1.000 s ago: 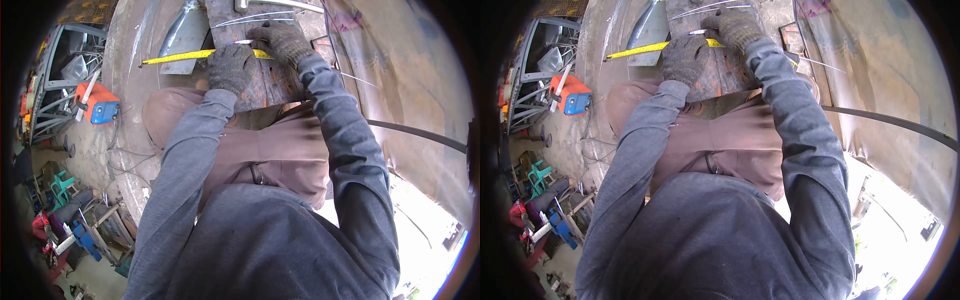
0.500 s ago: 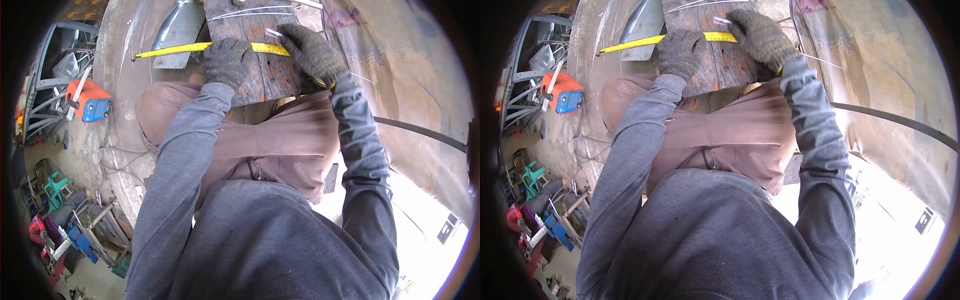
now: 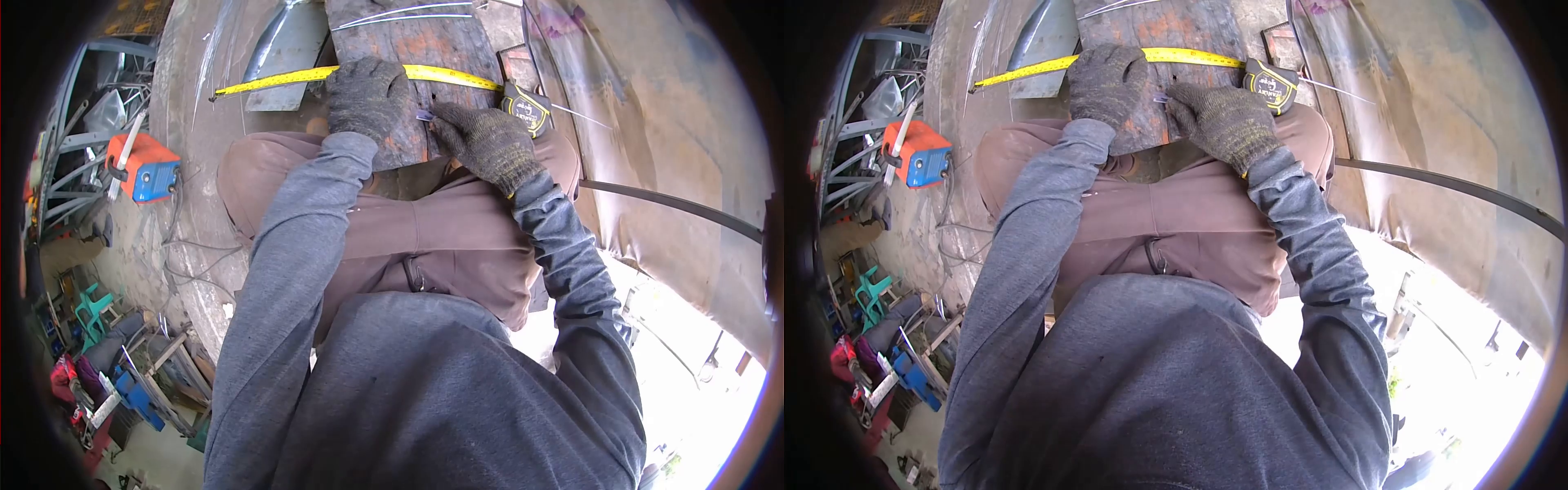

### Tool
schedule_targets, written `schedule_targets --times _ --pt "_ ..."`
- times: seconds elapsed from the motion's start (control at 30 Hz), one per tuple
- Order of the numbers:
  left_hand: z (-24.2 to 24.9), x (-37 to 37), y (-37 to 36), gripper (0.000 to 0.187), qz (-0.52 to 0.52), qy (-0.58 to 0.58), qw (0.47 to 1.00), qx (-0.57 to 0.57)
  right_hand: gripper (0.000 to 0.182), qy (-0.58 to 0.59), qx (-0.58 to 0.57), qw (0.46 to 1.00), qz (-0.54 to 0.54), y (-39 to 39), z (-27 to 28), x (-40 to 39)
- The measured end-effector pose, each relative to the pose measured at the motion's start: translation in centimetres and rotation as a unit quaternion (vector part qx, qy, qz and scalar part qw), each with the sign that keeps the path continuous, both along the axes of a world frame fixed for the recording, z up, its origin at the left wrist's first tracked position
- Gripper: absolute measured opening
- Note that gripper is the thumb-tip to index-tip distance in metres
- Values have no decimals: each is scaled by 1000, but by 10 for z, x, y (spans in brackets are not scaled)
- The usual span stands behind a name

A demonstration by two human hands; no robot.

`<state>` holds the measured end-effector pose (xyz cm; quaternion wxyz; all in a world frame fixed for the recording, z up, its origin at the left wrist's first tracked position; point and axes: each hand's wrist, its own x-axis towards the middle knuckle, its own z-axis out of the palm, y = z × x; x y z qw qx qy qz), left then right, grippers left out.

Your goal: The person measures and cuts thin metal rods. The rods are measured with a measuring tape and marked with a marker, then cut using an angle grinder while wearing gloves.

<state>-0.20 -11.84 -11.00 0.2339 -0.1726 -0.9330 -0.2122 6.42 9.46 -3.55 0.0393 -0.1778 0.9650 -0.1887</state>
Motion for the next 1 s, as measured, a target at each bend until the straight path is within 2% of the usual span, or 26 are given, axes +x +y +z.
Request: schedule_targets --times 0.1,0.2,0.27,0.4,0.5,0.57,0.6,0.67,0.7,0.73,0.8,0.83,0.93,0.97,1.0 --pt "-2 1 0 18 7 23 1000 -10 33 -1 28 1000 -1 1 -1 -6" --pt "-1 0 -1 18 5 23 1000 -2 37 23 69 996 45 6 -5 -11" --pt "6 4 -1 23 15 -30 999 -15 45 -41 92 994 46 5 5 -9" --pt "4 3 1 19 10 -1 1000 -5 43 -92 77 992 28 7 28 -3" --pt "4 3 1 20 7 -6 1000 -6 40 -102 122 987 9 15 52 -2" --pt "5 5 1 21 24 -22 999 -6 40 -116 29 992 30 30 56 -6" --pt "5 3 0 21 22 -25 999 -6 40 -118 28 992 28 36 54 -9" --pt "3 1 -1 23 10 -51 999 -12 45 -136 -162 977 7 45 46 -12" --pt "2 3 -1 23 6 -55 998 -11 51 -176 -271 942 -86 38 43 -7" --pt "1 2 -1 23 12 -43 999 -20 51 -177 -270 942 -90 33 41 -3" --pt "2 0 -1 24 16 -30 999 -28 60 -76 -279 956 -50 22 32 3" --pt "2 0 -2 25 18 -35 999 -37 65 -3 -327 945 -32 16 17 3" --pt "3 2 -2 25 19 -44 998 -49 67 22 -392 919 -21 7 -2 3" --pt "3 2 -2 26 21 -44 998 -51 58 -11 -415 909 -50 6 -4 4" --pt "3 2 -2 26 20 -46 997 -51 58 -13 -415 908 -51 9 -7 0"
